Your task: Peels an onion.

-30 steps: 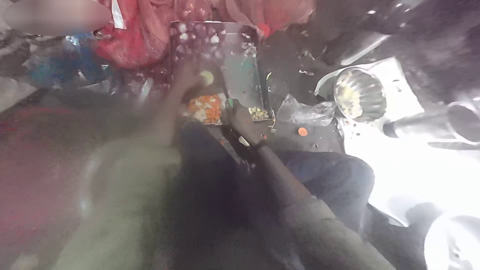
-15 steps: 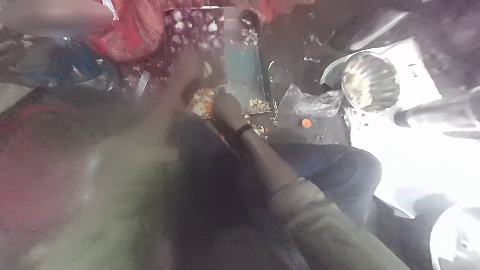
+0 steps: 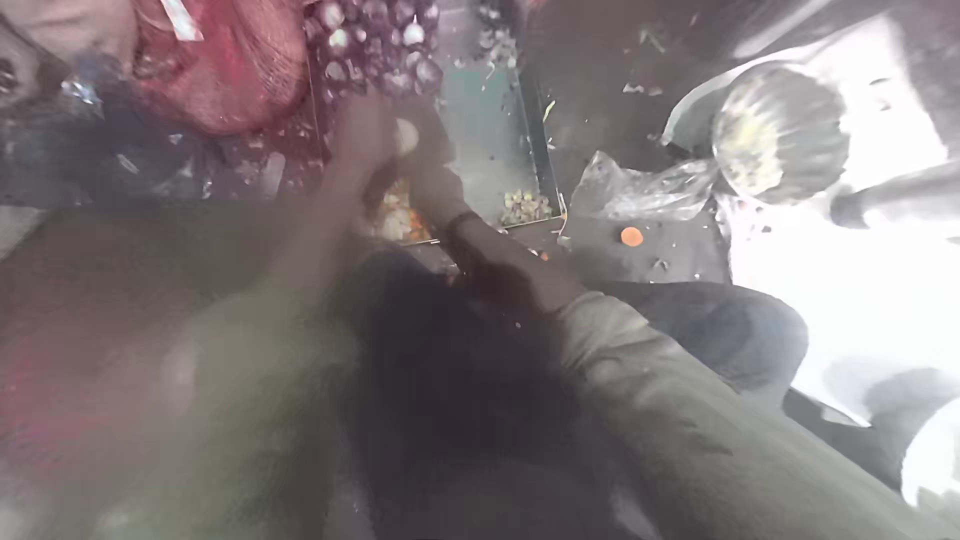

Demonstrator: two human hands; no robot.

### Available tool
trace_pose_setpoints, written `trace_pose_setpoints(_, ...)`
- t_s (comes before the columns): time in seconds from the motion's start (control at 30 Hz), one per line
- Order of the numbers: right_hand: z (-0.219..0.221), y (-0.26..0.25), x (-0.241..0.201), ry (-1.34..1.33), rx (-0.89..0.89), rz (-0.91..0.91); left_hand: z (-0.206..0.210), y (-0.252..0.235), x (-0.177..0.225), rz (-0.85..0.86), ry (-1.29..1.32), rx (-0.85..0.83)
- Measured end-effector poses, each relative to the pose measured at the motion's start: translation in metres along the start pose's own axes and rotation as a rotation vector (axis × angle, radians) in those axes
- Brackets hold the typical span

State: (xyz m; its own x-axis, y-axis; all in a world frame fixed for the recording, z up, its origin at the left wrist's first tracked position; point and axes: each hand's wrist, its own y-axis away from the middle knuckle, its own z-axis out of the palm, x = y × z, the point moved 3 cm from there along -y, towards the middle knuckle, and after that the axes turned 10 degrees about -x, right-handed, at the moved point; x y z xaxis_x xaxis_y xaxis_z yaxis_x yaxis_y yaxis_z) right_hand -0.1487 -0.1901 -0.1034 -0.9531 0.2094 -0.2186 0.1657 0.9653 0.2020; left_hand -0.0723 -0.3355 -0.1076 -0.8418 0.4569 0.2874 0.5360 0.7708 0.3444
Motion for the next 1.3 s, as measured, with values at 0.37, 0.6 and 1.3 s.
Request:
trace_pose_setpoints(0.37, 0.049, -0.010, 0.040, -0.166, -0.386, 0.268, 0.018, 0.001, -0.021, 0.068, 0.184, 0.028)
trace_pose_setpoints(0.6, 0.041, -0.012, 0.044, -0.197, -0.413, 0.275, 0.022, 0.003, -0.014, 0.082, 0.019, -0.089)
trace_pose_setpoints(1.3, 0.037, -0.002, 0.043, -0.335, -0.426, 0.282, 0.012, 0.005, -0.015, 0.008, 0.034, 0.028)
